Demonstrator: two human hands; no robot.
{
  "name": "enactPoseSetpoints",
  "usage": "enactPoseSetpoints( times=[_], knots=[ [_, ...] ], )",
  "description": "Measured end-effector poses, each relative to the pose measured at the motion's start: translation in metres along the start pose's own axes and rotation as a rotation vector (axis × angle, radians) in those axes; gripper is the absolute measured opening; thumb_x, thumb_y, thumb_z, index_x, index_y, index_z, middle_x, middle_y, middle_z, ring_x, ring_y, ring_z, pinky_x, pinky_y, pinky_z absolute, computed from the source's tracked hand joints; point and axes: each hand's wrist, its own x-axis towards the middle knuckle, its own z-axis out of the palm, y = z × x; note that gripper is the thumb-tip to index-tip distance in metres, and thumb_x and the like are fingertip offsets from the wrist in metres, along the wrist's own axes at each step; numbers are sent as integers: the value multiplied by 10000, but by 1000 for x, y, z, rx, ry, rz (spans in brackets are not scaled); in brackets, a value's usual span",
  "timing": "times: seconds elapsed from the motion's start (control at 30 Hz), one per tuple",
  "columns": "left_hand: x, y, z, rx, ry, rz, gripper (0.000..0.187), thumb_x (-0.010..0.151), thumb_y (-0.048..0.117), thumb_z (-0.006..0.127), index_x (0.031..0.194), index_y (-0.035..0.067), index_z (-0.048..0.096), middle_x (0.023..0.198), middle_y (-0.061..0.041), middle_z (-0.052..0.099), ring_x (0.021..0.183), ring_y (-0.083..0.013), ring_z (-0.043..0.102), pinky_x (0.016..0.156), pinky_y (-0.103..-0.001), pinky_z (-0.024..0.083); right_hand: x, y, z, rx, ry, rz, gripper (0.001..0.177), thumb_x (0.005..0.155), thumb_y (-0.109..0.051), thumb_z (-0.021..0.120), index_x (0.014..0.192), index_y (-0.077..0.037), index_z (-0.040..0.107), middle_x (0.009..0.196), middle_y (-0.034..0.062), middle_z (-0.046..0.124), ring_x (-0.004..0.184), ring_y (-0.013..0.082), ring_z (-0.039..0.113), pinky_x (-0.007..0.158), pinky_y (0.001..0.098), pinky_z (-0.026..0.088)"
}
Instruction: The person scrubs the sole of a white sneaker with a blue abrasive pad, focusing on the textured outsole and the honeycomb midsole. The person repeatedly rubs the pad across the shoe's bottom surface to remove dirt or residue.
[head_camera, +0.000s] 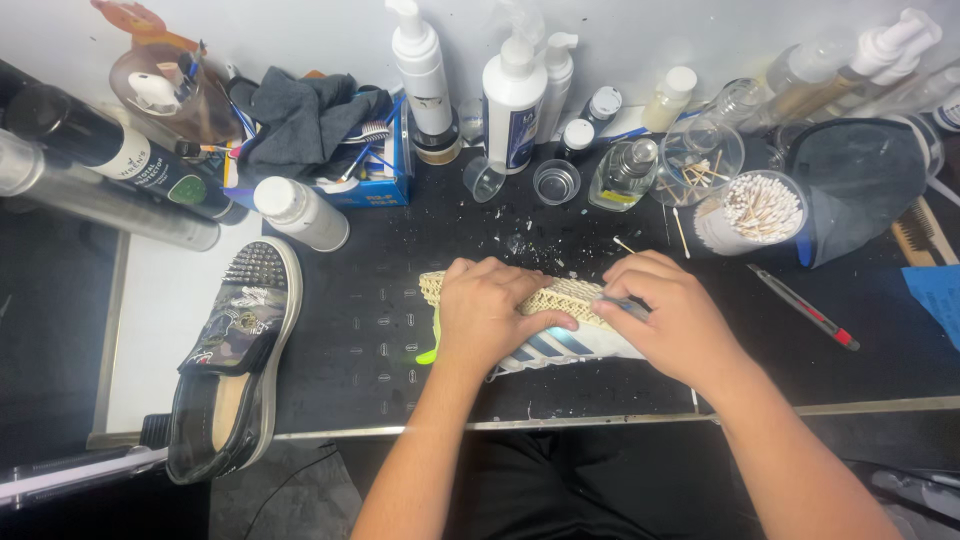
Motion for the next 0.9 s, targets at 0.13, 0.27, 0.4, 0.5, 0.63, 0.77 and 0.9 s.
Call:
enactPoseSetpoints(
  times=[0.13, 0.27, 0.4, 0.5, 0.63, 0.77, 0.9],
  knots=[
    [-1, 0, 0, -4, 16, -6, 545, 637, 663, 806, 877, 174, 825, 778, 44, 749, 708, -143, 627, 690, -336, 380, 15, -3, 22, -31, 0, -38, 204, 814, -139, 801, 835, 0, 654, 904, 91, 692, 896, 278, 657, 780, 374, 516],
    [-1, -1, 2, -6, -2, -30, 564, 617, 677, 811, 865, 171, 824, 748, 35, 736, 704, -145, 630, 691, -335, 384, 16, -9, 12, -196, -82, -27, 209, 818, -178, 801, 790, -20, 667, 849, 90, 675, 889, 295, 641, 766, 397, 499],
    [-3, -3, 2, -35, 24, -2, 554, 648, 664, 805, 883, 162, 822, 819, 52, 758, 738, -136, 637, 714, -325, 391, 10, -9, -6, -148, -56, -44, 195, 796, -184, 785, 780, -33, 663, 843, 74, 669, 876, 291, 639, 753, 405, 501],
    [-4, -5, 5, 16, 4, -34, 569, 629, 688, 816, 913, 195, 795, 813, 58, 760, 748, -141, 654, 721, -346, 392, 8, -5, 0, -104, -57, 26, 202, 801, -172, 782, 794, -18, 652, 843, 82, 657, 862, 300, 630, 739, 409, 500],
    [-5, -5, 5, -10, -15, -65, 930, 610, 724, 793, 1329, 152, 656, 822, 90, 754, 716, -142, 647, 732, -346, 405, 28, -12, 26, -176, -59, 17, 223, 803, -189, 788, 781, -17, 648, 838, 84, 650, 877, 306, 631, 738, 415, 504],
    [-5, -7, 7, -37, -15, -91, 1077, 587, 760, 774, 1444, 147, 551, 821, 105, 748, 711, -135, 656, 718, -336, 405, 30, -17, 23, -239, -82, -18, 230, 805, -222, 798, 774, -33, 669, 837, 75, 660, 912, 310, 632, 740, 428, 502],
    [-6, -8, 8, -40, -2, -71, 1060, 586, 760, 771, 1431, 153, 565, 833, 113, 758, 709, -132, 656, 707, -332, 400, 17, -12, -2, -210, -114, 27, 235, 783, -233, 804, 790, -32, 683, 829, 67, 670, 884, 295, 626, 747, 410, 502]
  ],
)
